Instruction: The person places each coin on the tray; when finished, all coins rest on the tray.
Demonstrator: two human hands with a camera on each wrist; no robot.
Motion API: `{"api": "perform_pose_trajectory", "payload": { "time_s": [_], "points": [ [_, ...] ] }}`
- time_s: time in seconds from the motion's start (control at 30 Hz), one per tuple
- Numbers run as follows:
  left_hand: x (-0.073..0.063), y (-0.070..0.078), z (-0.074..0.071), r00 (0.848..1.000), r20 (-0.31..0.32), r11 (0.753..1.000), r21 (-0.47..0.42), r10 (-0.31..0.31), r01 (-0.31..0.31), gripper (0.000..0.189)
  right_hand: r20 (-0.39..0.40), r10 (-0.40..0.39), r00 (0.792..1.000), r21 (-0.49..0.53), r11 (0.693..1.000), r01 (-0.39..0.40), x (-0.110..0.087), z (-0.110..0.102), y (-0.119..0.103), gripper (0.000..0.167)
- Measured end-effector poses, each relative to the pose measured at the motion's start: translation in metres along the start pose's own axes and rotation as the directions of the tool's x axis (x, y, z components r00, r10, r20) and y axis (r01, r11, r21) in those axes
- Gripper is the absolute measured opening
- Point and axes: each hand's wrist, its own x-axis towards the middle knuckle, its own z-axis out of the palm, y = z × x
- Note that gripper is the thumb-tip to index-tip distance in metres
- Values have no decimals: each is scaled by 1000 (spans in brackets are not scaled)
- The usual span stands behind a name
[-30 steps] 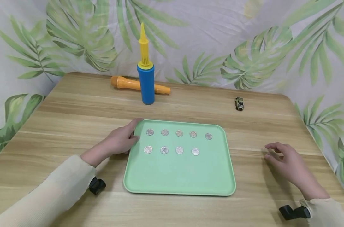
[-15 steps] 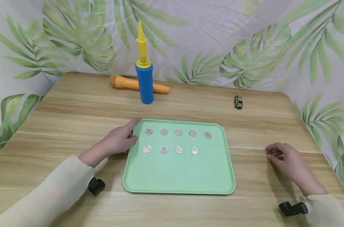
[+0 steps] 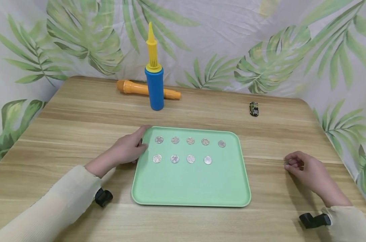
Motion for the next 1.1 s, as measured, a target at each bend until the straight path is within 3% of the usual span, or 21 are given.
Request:
{"api": "perform_pose_trajectory", "payload": {
  "time_s": [0.2, 0.63, 0.87, 1.1],
  "points": [
    [1, 0, 0, 1000, 5, 1000, 1, -5, 5, 67, 55, 36, 998, 24, 999, -37, 0, -3, 3, 21],
    [2, -1, 0, 1000, 9, 1000, 1, -6, 6, 67, -19, 13, 1000, 58, 998, -11, -4, -3, -4, 13],
    [1, -2, 0, 1000, 3, 1000, 1, -2, 2, 67, -31, -3, 1000, 124, 992, 7, 4, 2, -22, 14],
    [1, -2, 0, 1000, 3, 1000, -3, 3, -3, 67, 81, -14, 997, 292, 956, -10, 13, 14, -58, 18]
  ]
}}
